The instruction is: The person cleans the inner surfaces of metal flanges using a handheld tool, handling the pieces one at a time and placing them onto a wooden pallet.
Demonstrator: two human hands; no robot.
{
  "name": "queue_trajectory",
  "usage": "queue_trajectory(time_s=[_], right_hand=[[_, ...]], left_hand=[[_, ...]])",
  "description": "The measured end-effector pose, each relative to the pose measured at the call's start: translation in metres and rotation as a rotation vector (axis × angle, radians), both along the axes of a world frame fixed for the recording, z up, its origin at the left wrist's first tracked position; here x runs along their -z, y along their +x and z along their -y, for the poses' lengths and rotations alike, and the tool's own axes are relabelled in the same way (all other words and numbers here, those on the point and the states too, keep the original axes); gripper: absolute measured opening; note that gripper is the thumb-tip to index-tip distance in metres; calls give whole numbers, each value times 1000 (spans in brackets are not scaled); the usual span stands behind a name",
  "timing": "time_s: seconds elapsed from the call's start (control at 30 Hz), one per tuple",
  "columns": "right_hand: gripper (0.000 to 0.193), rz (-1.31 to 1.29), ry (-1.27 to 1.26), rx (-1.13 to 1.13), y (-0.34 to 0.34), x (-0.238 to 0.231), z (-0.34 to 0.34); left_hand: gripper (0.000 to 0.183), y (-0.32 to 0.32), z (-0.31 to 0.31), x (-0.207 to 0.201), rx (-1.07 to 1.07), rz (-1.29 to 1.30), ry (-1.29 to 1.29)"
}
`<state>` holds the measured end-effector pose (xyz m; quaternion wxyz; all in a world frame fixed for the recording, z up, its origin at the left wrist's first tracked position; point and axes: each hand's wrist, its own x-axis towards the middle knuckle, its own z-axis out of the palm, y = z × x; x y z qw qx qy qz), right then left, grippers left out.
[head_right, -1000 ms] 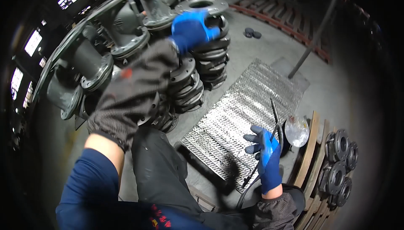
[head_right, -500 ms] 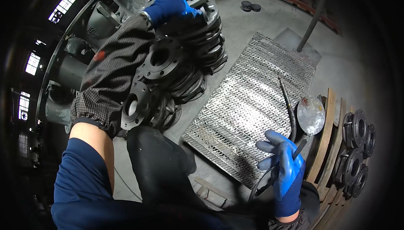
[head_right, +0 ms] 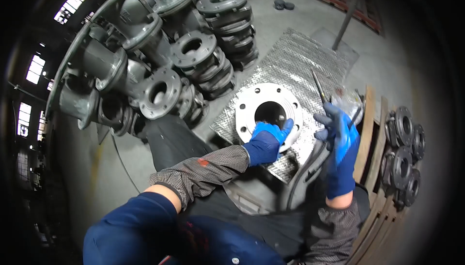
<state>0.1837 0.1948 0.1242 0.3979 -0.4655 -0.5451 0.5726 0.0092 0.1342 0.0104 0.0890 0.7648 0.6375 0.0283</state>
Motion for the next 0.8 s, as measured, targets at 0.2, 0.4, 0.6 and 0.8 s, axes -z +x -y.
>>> queue_trajectory(time_s=[0.2,0.4,0.6,0.8], right_hand=[[44,-45,27,50,12,20,-7],[38,14,64,57,22,20,-5],[38,97,-145,135,26,57,-10],[37,261,-310,3,35,117,-22]], left_hand=[[84,17,34,20,41,203,64],[83,-7,39,18,265,169,128],[66,-105,39,-21,429,-29,182],[29,-142,22,5,-478,976,-34]])
